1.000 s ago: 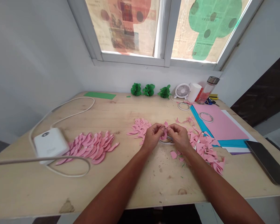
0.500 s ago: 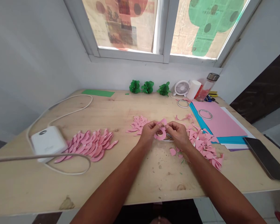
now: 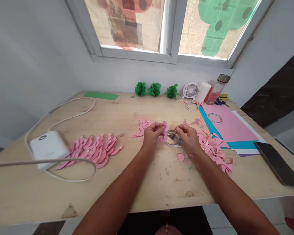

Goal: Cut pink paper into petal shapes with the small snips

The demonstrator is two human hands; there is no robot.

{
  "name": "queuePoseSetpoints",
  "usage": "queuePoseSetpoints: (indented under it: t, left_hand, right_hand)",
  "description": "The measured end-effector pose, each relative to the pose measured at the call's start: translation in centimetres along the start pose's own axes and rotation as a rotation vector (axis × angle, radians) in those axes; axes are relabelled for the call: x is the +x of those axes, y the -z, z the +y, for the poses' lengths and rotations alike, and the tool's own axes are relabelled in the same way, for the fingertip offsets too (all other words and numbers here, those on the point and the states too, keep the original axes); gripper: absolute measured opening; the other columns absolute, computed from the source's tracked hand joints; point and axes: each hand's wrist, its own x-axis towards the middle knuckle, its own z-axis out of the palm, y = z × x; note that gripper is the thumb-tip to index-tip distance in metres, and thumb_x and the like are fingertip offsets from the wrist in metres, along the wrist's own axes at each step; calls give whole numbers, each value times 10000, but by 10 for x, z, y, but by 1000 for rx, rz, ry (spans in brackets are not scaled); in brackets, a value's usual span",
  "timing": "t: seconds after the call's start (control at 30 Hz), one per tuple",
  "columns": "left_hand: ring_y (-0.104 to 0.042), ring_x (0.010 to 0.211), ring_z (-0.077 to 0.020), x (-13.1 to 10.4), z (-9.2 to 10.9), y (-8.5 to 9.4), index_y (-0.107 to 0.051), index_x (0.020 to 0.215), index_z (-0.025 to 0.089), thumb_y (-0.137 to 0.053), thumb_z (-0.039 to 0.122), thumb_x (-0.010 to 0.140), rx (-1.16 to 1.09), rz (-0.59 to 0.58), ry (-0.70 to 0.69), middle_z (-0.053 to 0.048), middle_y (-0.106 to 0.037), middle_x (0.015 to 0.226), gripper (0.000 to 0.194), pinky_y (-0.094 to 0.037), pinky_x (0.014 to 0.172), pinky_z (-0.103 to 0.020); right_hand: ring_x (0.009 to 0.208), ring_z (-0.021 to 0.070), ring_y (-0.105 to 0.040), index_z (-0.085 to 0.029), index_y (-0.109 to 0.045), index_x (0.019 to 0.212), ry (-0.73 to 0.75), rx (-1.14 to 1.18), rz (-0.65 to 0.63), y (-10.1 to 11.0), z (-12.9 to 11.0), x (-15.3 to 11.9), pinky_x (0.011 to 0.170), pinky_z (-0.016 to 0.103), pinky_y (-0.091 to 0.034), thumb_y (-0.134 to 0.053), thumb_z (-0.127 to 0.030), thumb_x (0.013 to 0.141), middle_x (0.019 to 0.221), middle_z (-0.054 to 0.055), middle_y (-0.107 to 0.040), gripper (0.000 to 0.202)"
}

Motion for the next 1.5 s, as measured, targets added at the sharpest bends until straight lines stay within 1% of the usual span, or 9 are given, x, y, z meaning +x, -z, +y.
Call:
queuePoseSetpoints:
  t: [0.07, 0.17, 0.37, 0.53, 0.67, 0.93, 1.2, 1.5]
  left_hand:
    - [-441, 443, -53, 2, -1, 2, -633, 688, 155, -730, 276, 576, -14, 46, -13, 53, -513, 514, 191, -372, 456, -192]
    - [-429, 432, -49, 3, -1, 2, -620, 680, 155, -727, 278, 574, -14, 66, -19, 57, -502, 510, 194, -362, 445, -190]
    - [-396, 401, -34, 0, -4, -1, -598, 662, 147, -725, 276, 572, -18, 35, 25, 56, -495, 509, 203, -318, 413, -183]
    - [-375, 390, -27, -2, -4, -3, -594, 658, 137, -735, 263, 543, -45, 20, 87, 48, -494, 513, 222, -273, 392, -178]
    - [-373, 399, -31, -2, -4, -3, -583, 642, 136, -737, 251, 524, -64, 41, 113, 47, -482, 507, 226, -254, 392, -177]
    - [-363, 375, -30, -1, -4, -2, -576, 638, 143, -722, 247, 542, -60, 35, 109, 52, -478, 494, 204, -242, 388, -185]
    - [-360, 370, -29, -1, -4, -2, -576, 633, 140, -721, 245, 545, -57, 40, 114, 53, -477, 485, 200, -238, 387, -186]
    - [-366, 372, -31, -2, -4, -3, -584, 639, 143, -718, 245, 545, -48, 46, 118, 48, -489, 491, 193, -241, 387, -186]
  right_hand:
    - [633, 145, -557, -177, -634, 758, 41, -156, 35, 2, 4, 1, 602, 253, -410, -513, -330, 778, 686, 14, -632, 196]
    - [696, 158, -563, -196, -646, 788, 121, -374, 11, 2, 8, 2, 647, 270, -400, -499, -272, 787, 766, 24, -656, 166]
    - [850, 200, -550, -193, -652, 863, 244, -697, -96, -2, 12, 7, 751, 305, -377, -495, -179, 803, 855, 68, -659, 169]
    - [903, 217, -515, -206, -648, 970, 260, -901, -161, -4, 6, 5, 771, 322, -344, -485, -201, 844, 903, 78, -637, 206]
    - [923, 216, -505, -220, -633, 1027, 228, -919, -189, -6, 4, 4, 770, 318, -335, -475, -209, 858, 922, 69, -630, 232]
    - [922, 211, -500, -223, -629, 1059, 203, -825, -213, -5, 12, 6, 799, 310, -343, -480, -182, 842, 918, 69, -625, 267]
    - [914, 205, -505, -217, -653, 1013, 191, -748, -194, -5, 18, 7, 804, 301, -354, -494, -181, 830, 903, 65, -623, 246]
    - [897, 202, -510, -208, -647, 963, 196, -732, -194, -5, 18, 8, 805, 308, -356, -499, -172, 819, 888, 63, -628, 210]
